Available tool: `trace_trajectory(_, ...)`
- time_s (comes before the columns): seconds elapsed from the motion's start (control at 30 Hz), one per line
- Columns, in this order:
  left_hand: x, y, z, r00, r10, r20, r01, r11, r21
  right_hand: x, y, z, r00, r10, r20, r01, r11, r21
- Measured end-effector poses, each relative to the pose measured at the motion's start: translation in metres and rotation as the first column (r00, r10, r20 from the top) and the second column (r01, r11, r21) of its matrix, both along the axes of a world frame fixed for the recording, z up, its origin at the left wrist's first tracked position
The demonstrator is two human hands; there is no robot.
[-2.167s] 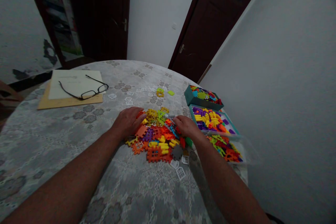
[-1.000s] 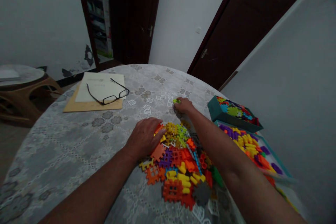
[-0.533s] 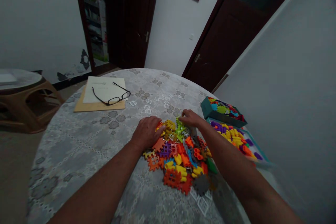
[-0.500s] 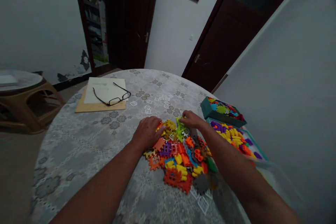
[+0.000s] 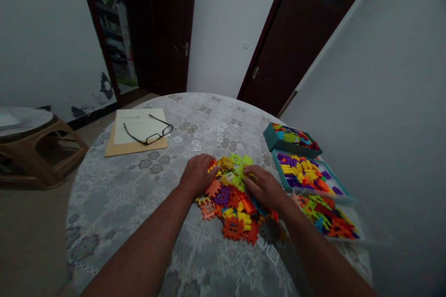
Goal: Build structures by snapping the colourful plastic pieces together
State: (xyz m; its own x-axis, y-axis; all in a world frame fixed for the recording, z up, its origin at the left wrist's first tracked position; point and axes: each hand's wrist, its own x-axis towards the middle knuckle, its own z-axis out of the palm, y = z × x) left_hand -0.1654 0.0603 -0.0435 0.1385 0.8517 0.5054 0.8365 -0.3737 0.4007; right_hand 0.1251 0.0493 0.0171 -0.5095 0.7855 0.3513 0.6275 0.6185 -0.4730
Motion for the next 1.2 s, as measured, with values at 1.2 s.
trace_trajectory(1.2,0.092,-0.145,0.020,0.979,0.012,-0.203,-0.031,0.995,-0.091,0.075,-0.114,-0.005,0.934,-0.316,0.166,0.337,0.934,-0.119)
